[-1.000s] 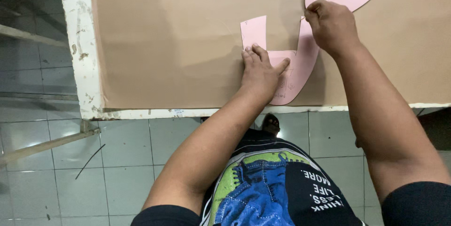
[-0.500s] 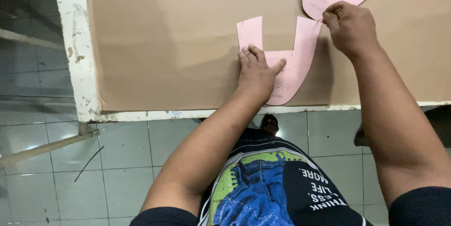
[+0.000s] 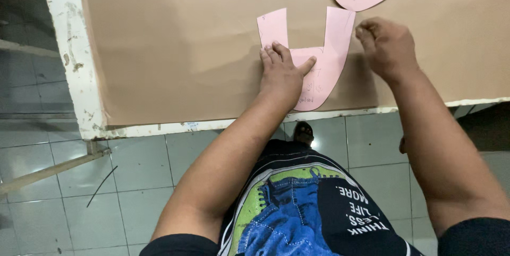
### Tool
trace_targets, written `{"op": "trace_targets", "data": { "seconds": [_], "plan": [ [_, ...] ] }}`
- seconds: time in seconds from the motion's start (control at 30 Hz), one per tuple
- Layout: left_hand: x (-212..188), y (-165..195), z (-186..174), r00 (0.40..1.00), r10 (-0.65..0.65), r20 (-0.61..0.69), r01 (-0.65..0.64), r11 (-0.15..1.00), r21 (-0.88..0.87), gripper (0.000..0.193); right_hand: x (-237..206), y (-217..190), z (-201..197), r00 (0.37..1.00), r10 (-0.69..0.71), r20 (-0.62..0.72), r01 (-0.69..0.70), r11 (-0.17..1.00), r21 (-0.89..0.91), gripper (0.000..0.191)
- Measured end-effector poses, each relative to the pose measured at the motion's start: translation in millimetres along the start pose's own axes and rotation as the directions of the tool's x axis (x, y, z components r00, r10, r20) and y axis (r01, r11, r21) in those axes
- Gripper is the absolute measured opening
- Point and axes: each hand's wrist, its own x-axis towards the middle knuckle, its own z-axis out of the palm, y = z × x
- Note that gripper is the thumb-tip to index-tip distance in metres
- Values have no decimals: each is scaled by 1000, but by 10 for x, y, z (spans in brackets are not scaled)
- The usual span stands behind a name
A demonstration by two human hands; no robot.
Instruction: The person unrolls a roll of tan material across a work table and smooths it flat, then places pink paper shoe pattern templates on the material and traces around their edges with a pen, repositioning each template as they trace.
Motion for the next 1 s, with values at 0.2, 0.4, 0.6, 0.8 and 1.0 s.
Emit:
{"op": "trace_targets", "data": {
  "seconds": [0.2,0.4,0.6,0.8,1.0],
  "plan": [
    [-50,-128,54,988,38,-153,-43,999,-29,61,-905,-409,58,992,-117,49,114,992,46,10],
    [-159,-293,88,976,12,-219,-41,990,-132,105,-1180,-715,184,955,-243,173,235,970,64,10],
    [-136,-365,146,980,-16,-198,-33,970,-242,95,-1131,-874,229,909,-381,167,350,918,189,14],
    [-147,-612,200,952,-20,-307,-81,947,-312,62,-935,-1089,416,900,-390,192,352,913,204,12],
    [-82,-817,211,946,-24,-322,-117,904,-412,27,-464,-1285,598,924,-375,73,353,911,212,7]
  ]
}}
